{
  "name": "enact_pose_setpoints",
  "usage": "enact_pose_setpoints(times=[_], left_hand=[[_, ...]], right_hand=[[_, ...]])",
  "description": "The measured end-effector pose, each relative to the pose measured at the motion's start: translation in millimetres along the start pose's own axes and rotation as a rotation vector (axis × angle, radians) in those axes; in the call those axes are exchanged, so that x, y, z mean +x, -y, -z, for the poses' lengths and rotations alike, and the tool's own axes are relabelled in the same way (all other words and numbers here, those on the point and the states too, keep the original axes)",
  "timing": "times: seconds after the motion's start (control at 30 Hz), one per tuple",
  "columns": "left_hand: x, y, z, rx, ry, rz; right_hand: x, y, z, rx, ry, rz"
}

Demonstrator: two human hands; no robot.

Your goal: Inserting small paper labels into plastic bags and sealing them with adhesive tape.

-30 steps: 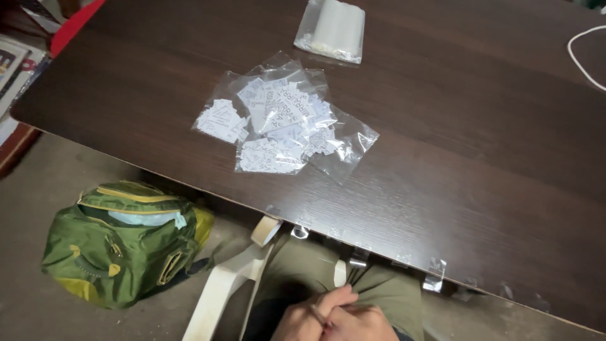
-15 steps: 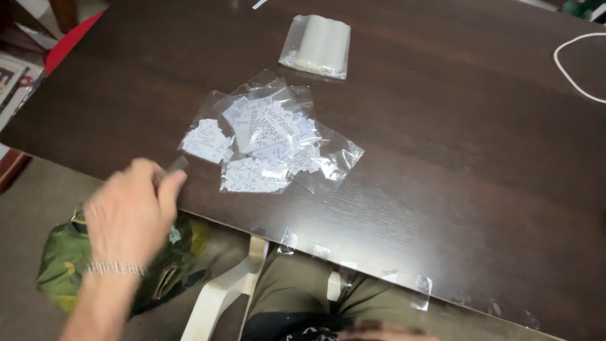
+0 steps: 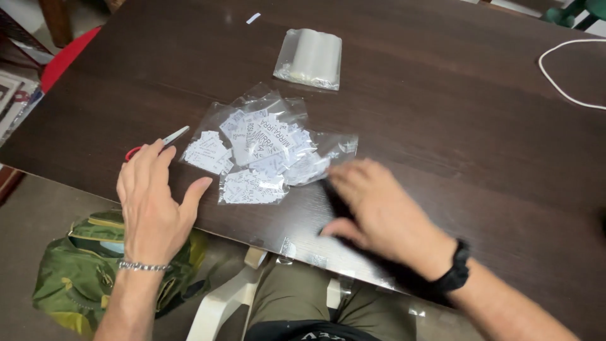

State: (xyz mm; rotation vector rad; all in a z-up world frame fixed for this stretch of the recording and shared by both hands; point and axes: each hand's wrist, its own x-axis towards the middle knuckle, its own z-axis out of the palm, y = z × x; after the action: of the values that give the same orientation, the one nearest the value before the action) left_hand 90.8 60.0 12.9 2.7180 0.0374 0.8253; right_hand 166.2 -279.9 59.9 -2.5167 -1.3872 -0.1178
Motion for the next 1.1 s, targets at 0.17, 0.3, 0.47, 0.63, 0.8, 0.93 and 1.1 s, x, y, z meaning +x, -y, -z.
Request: enact_pose_setpoints(times=[0.17,0.3,0.47,0.63,0.8,0.93,1.1], left_hand=[[5,-24,11,-0.195,-0.058,-0.05],[30,-67,23,-0.571,-0.075,-0.102],[65,-121,3,-1.204,0.145,0.133],[69,-195,-28,-2.032,0.833,0.265],[44,-228,-30,-1.991,0.813,0.544],[33,-234,-21,-1.816,0.626,0.487],[9,-237,-33,-1.774,0.451,0.342]], right_hand=[[14,-42,67,-0.227,-0.157,0.158],[2,-52,104,-0.179,-0.303,0.23],[-33,-38,114,-0.006,-0.601,0.248],[-64,-20,93,0.238,-0.66,0.295],[-105,-7,71,0.246,-0.768,0.028],[-116,2,32,0.859,-1.106,-0.418],[-118,34,16,1.593,-0.819,-0.326]])
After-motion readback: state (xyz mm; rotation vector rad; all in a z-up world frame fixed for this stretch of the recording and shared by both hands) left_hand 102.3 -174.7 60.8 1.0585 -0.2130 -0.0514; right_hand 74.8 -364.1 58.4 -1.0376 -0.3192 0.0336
